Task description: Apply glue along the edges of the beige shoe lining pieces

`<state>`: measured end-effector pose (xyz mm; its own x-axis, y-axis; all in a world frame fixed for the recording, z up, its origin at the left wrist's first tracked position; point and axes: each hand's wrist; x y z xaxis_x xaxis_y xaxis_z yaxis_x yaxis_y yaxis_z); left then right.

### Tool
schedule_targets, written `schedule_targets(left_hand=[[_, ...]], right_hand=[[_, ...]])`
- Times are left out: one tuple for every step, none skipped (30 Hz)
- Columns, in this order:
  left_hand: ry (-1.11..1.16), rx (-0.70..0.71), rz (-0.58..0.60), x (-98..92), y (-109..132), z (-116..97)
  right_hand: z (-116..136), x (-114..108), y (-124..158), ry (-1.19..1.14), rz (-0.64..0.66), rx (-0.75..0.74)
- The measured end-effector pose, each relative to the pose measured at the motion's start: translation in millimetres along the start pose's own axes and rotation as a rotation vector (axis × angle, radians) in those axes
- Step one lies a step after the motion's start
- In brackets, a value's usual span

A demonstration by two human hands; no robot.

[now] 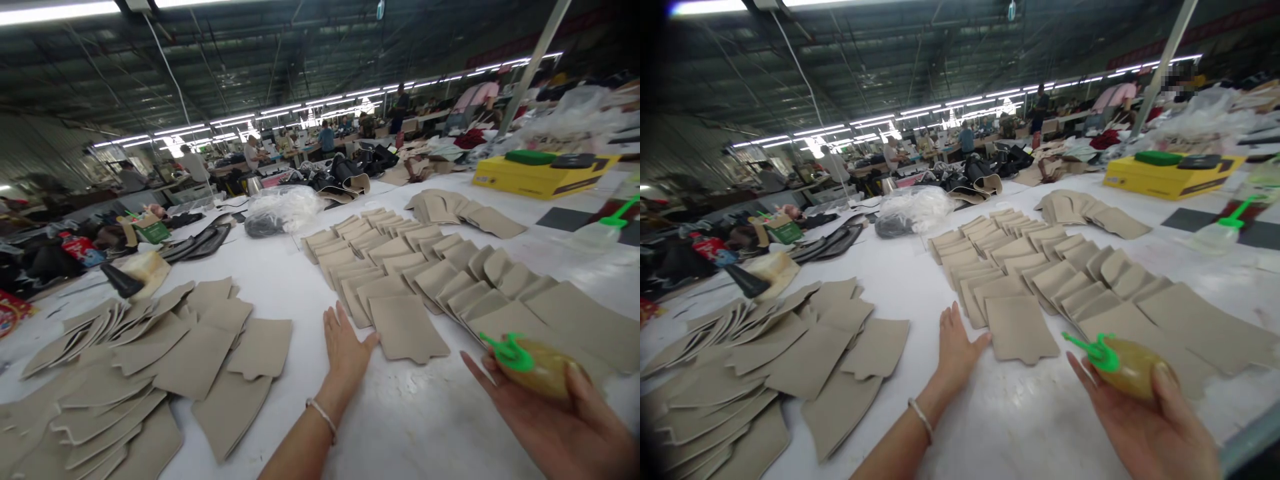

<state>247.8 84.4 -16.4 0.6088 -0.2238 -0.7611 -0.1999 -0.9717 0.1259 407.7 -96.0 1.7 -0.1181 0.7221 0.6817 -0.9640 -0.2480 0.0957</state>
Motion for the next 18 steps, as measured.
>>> schedule_targets(left_hand=[[-0.051,-0.015,0.020,2.9,-10,0],[-0.082,-0.023,0.033,6.7,-18,0],[-0.090,-0.028,0.031,11.1,-24,-3],[-0.077,-0.038,0.022,15.8,-28,-6],[-0.037,-0.049,0.013,20.8,-30,-10],[0.029,-0.055,0.005,25.6,-30,-15],[0.112,-0.055,0.001,30.0,-28,-19],[0.201,-0.051,0.001,33.7,-26,-24],[0.283,-0.047,0.008,36.4,-23,-28],[0.350,-0.046,0.025,37.8,-19,-31],[0.400,-0.052,0.049,37.8,-16,-34],[0.438,-0.061,0.074,36.2,-12,-36],[0.471,-0.063,0.089,33.3,-7,-36],[0.499,-0.050,0.089,29.2,-1,-36],[0.511,-0.016,0.083,24.5,5,-35],[0.497,0.048,0.087,19.7,13,-33],[0.454,0.140,0.112,15.4,21,-30],[0.384,0.249,0.162,12.0,30,-27]], right_hand=[[-3,7,2,0.005,0.000,0.022],[-6,11,3,0.002,0.010,0.033],[-10,14,3,-0.008,0.029,0.036],[-14,16,2,-0.024,0.060,0.037],[-19,16,0,-0.043,0.084,0.038],[-24,15,-2,-0.063,0.101,0.043],[-28,13,-4,-0.077,0.108,0.050],[-32,12,-7,-0.088,0.114,0.055],[-36,11,-9,-0.098,0.117,0.056],[-39,11,-11,-0.106,0.120,0.056],[-42,10,-13,-0.110,0.121,0.055],[-44,10,-15,-0.115,0.123,0.054],[-46,11,-17,-0.121,0.125,0.055],[-47,11,-18,-0.127,0.128,0.059],[-48,12,-20,-0.133,0.131,0.065],[-49,12,-21,-0.139,0.133,0.072],[-49,12,-23,-0.144,0.135,0.079],[-50,13,-24,-0.147,0.137,0.086]])
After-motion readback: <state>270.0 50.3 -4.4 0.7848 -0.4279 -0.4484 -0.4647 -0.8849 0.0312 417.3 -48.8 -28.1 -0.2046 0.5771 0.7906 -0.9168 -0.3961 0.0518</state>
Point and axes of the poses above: each hand's wrist, its own y-axis away from the middle knuckle, its own x-axis out of the palm, z = x × y, and after that the axes turned 14 degrees about -x, right-handed
